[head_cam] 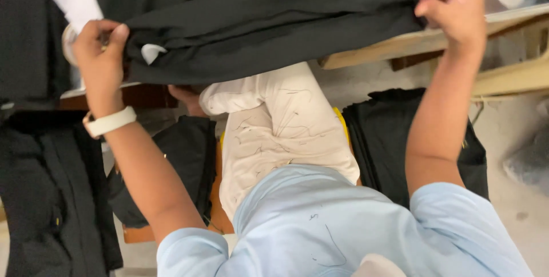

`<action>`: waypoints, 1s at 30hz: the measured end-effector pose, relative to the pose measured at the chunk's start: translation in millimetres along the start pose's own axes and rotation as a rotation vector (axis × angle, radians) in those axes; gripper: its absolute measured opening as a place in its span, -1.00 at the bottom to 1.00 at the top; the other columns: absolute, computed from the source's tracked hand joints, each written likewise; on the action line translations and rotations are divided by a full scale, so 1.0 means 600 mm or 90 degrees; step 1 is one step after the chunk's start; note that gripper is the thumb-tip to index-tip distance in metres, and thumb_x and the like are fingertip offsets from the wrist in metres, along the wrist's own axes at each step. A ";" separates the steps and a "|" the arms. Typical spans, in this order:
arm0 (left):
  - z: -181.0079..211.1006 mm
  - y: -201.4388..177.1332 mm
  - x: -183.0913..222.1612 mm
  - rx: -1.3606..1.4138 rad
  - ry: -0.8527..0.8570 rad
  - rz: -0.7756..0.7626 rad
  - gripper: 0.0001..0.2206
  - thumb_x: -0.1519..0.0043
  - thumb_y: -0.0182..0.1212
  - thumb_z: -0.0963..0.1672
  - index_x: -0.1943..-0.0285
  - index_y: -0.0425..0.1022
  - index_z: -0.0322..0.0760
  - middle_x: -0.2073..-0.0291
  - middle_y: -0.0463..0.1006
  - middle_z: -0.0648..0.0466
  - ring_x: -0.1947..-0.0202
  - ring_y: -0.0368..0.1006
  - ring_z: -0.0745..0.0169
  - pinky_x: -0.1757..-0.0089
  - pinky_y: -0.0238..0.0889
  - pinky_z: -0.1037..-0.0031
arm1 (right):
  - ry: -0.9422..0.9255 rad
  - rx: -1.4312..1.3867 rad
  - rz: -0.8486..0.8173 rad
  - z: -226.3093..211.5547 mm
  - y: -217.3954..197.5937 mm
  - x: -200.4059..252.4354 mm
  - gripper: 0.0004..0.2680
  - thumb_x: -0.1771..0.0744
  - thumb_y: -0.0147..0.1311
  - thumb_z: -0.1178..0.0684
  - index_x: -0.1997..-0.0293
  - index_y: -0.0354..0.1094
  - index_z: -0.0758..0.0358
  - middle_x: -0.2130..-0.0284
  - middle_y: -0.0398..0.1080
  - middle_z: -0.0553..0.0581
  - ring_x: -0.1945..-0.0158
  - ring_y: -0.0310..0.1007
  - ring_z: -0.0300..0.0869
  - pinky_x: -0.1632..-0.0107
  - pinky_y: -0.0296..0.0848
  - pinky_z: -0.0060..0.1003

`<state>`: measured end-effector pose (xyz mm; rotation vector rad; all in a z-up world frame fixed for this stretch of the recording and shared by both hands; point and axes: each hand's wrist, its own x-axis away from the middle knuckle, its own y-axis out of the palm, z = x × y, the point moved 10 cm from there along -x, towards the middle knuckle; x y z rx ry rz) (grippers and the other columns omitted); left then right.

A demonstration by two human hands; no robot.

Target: Trimming loose threads from black shirts using snips and then folding them neatly for packaging.

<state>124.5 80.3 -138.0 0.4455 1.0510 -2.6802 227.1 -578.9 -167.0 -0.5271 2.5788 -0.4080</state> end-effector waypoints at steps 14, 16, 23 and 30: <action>0.045 0.003 0.010 0.162 0.029 0.042 -0.89 -0.39 0.24 -0.11 0.09 0.46 -0.22 0.23 0.48 0.15 0.16 0.35 0.34 0.07 0.19 0.47 | -0.233 0.391 0.125 -0.250 0.118 -0.022 -0.92 -0.55 0.23 0.29 -0.10 0.49 0.58 0.04 0.45 0.44 -0.06 0.37 0.25 -0.14 0.27 0.05; 0.027 -0.017 0.008 0.169 0.005 0.053 -0.89 -0.32 0.32 -0.12 0.10 0.49 -0.19 0.23 0.51 0.17 0.18 0.38 0.37 0.08 0.24 0.50 | -0.203 0.443 0.039 -0.202 0.160 -0.046 -0.89 -0.53 0.25 0.32 -0.20 0.55 0.55 -0.03 0.45 0.44 -0.14 0.39 0.28 -0.27 0.26 0.09; 0.097 0.005 0.024 0.238 0.165 -0.020 -0.84 -0.44 0.30 -0.12 0.01 0.41 -0.27 0.27 0.38 0.09 0.24 0.34 0.27 0.14 0.26 0.37 | -0.013 0.154 0.385 -0.009 -0.013 0.023 -0.92 -0.46 0.20 0.42 0.11 0.47 0.43 0.22 0.46 0.27 0.17 0.39 -0.08 0.01 0.41 -0.22; 0.114 -0.003 0.035 0.244 0.161 -0.012 -0.79 -0.49 0.31 -0.11 0.01 0.38 -0.33 0.27 0.37 0.02 0.23 0.33 0.21 0.15 0.25 0.35 | -0.180 0.208 0.322 -0.182 0.039 0.040 -0.56 -0.63 -0.18 0.07 0.38 0.28 0.58 0.44 0.22 0.35 0.33 0.17 0.06 0.18 0.11 -0.02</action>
